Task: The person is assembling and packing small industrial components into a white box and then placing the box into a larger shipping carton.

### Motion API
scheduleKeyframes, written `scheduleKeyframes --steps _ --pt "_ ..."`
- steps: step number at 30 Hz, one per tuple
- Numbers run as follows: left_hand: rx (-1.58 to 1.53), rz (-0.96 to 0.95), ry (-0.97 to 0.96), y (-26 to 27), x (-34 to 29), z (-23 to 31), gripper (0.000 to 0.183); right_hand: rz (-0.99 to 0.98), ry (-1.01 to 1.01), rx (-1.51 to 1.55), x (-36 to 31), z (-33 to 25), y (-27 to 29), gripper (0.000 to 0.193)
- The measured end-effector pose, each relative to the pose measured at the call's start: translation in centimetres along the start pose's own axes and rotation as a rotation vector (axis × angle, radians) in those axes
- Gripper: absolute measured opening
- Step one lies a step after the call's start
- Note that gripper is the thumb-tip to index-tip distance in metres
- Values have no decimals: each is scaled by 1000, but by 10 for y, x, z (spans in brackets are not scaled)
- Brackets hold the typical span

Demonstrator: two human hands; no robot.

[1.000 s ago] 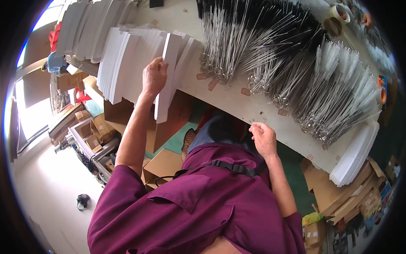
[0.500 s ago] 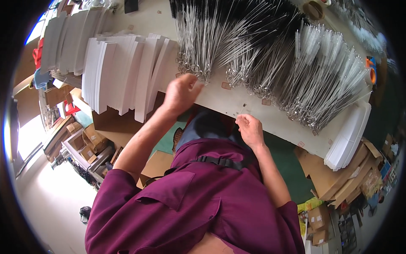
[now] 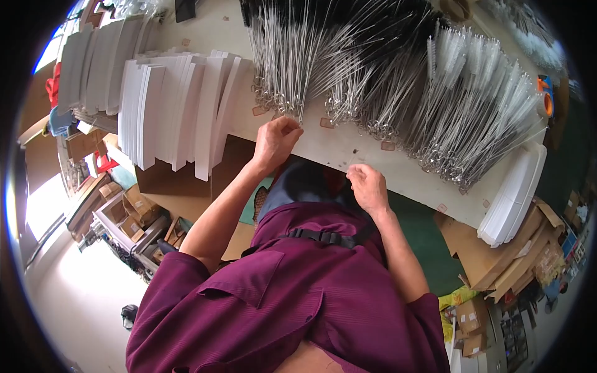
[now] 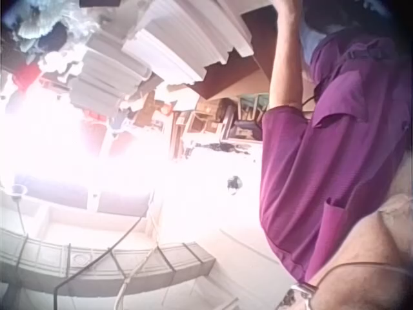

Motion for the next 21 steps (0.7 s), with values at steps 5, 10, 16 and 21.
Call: scheduleKeyframes --steps 5,10,16,21 --pt "92 49 -260 16 -33 57 14 -28 79 6 2 -25 -4 29" --pt "31 -59 -228 27 -48 88 15 -110 105 163 9 -79 -19 37" --pt "-68 -36 -317 34 -68 110 13 -188 144 412 28 -114 -30 45" --pt "-130 -23 -312 46 -77 123 11 -233 149 398 46 -125 -29 44"
Point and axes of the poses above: each hand's wrist, its own x-axis towards the middle knuckle, its own y-axis out of the back of the hand, z = x × y, the point moved 7 cm from there along x, towards the middle knuckle, and after that the axes turned 8 degrees about x, right-handed, at the moved point
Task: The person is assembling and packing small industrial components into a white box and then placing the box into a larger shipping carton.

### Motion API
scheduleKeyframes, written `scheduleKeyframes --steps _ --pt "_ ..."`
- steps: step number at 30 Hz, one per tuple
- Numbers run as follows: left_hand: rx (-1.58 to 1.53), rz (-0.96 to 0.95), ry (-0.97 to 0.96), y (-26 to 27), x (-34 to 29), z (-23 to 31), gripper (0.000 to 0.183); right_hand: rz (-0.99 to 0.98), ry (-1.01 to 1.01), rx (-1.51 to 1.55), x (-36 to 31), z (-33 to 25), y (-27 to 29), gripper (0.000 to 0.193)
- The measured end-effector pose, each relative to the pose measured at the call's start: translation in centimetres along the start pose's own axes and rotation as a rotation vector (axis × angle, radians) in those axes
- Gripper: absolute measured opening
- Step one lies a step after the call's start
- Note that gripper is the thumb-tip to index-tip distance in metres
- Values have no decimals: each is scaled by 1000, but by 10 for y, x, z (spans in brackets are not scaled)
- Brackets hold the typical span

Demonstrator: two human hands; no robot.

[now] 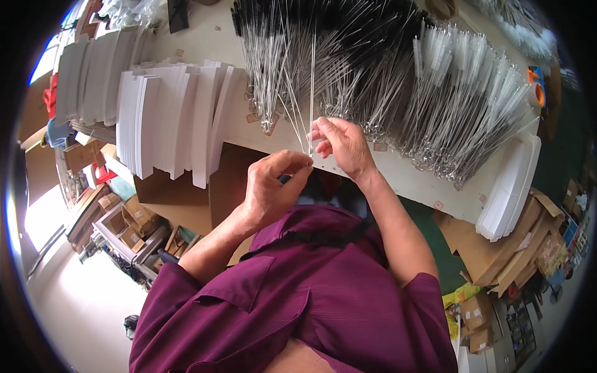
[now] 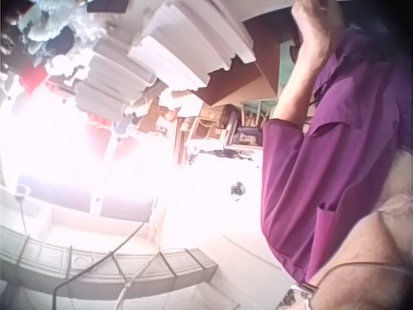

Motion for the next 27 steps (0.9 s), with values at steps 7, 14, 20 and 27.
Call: scheduleKeyframes --steps 7,14,20,27 --pt "-66 -59 -42 -5 1 28 13 -153 -65 266 32 -24 -31 43" --pt "-240 -51 -14 20 19 62 10 -200 -44 483 66 -26 -49 42" --pt "-211 -90 -210 48 27 112 15 -150 33 483 87 -15 -60 40" --pt "-315 252 -160 134 51 132 14 -39 53 320 96 -6 -44 57"
Point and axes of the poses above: each hand's wrist, its own x-axis towards the middle knuckle, its own y-axis out of the back of the hand, z = x × y, the point moved 7 cm from there along x, towards the middle knuckle, and after that the axes turned 8 degrees about x, right-handed, at the moved point
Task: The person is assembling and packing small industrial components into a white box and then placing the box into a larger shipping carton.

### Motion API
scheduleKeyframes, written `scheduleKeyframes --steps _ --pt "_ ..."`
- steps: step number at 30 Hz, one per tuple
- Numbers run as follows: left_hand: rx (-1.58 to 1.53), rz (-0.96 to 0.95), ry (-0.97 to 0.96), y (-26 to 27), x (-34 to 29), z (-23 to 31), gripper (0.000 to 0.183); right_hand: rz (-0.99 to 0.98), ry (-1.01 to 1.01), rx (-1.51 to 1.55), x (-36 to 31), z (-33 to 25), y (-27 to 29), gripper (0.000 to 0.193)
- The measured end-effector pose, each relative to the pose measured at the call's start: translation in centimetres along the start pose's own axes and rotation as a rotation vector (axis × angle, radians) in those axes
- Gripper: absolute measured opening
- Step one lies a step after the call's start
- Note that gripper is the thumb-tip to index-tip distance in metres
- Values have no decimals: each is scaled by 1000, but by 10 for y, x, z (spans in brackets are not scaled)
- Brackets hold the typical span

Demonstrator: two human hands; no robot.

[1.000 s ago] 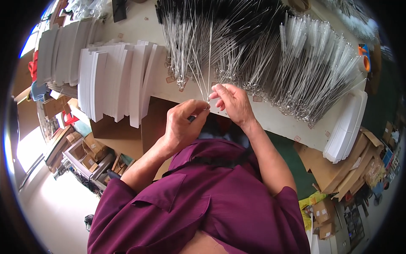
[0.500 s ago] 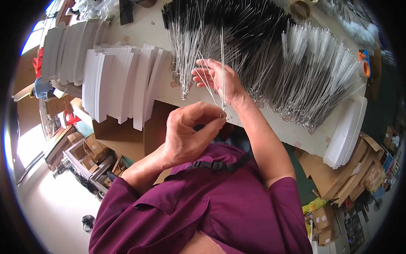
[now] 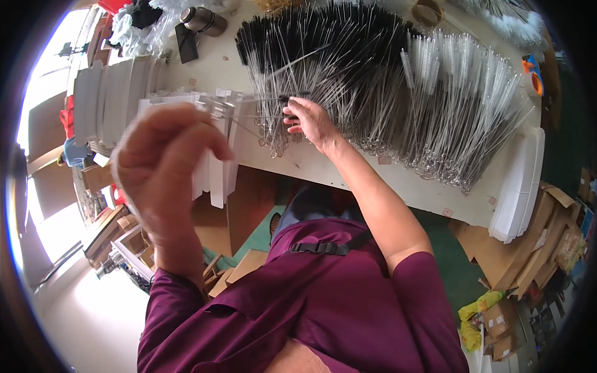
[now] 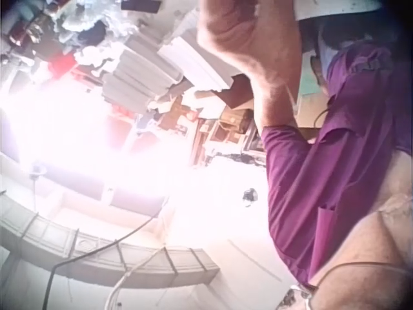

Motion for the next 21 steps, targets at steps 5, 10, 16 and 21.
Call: scheduleKeyframes --steps 5,10,16,21 --pt "197 195 -199 42 17 29 12 -14 -45 -188 -20 0 5 45" --pt "142 116 -228 61 16 57 10 61 76 -309 -51 -26 12 34" --pt "257 -2 -88 41 16 51 10 81 610 -498 -93 -113 -25 42" --pt "263 -100 -26 22 13 62 7 -111 998 -528 -126 -186 -107 49"
Point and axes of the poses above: each hand's wrist, its own x-axis towards the middle knuckle, its own y-axis out of the back of the hand, z = x × y, the point moved 7 cm from there along x, towards the middle knuckle, and after that the axes turned 8 degrees about x, right-handed, at the moved point
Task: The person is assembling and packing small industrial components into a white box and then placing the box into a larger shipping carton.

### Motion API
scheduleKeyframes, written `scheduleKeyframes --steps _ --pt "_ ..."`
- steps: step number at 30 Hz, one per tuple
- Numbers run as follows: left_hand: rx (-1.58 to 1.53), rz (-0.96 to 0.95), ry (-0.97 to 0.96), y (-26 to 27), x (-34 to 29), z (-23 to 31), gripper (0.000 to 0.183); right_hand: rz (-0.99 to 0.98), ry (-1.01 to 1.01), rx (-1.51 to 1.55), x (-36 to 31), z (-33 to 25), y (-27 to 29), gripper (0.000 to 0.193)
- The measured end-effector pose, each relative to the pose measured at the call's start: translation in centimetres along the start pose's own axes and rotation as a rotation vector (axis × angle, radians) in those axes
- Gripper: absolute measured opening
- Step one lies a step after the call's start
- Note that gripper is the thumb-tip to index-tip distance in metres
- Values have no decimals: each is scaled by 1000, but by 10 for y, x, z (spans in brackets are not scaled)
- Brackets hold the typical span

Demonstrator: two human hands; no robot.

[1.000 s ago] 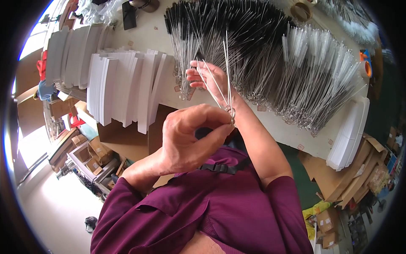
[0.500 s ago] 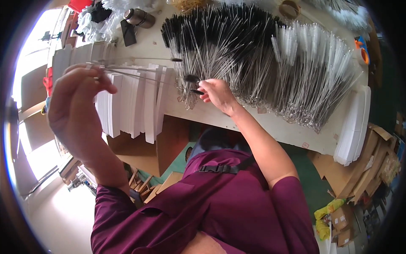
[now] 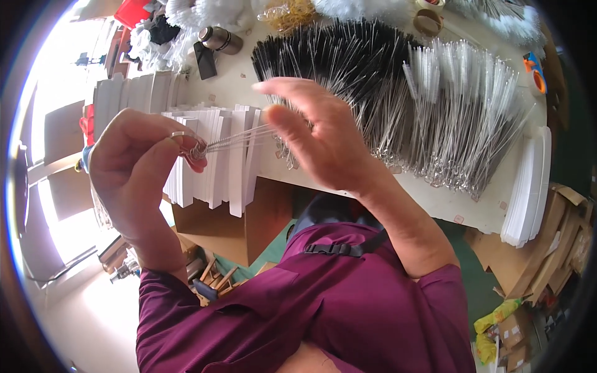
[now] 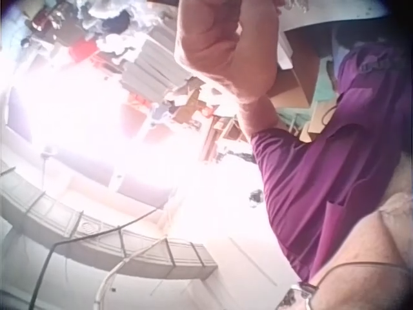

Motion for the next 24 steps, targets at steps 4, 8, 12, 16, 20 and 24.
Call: scheduleKeyframes --steps 4,8,12,16,20,24 --pt "25 -52 -102 -3 5 10 4 -378 -229 365 4 -25 -35 55" --pt "75 -77 -67 -3 14 -20 5 -350 -498 668 -25 -3 -37 45" --pt "-56 -179 55 -21 12 -60 5 -357 -750 536 -58 14 -14 40" --pt "-111 -257 137 -45 14 -93 7 -220 -716 442 -83 29 12 36" --pt "-125 -317 199 -72 7 -130 7 -163 -795 378 -114 41 29 33" --pt "-161 -401 286 -111 -8 -172 8 -131 -888 289 -156 52 49 28"
Point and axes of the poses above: each hand's wrist, its own x-axis towards the middle knuckle, its own y-axis out of the back of the hand, z = x × y, the point moved 7 cm from there along x, towards the middle knuckle, and after that the axes turned 8 degrees about x, right-handed, at the moved point
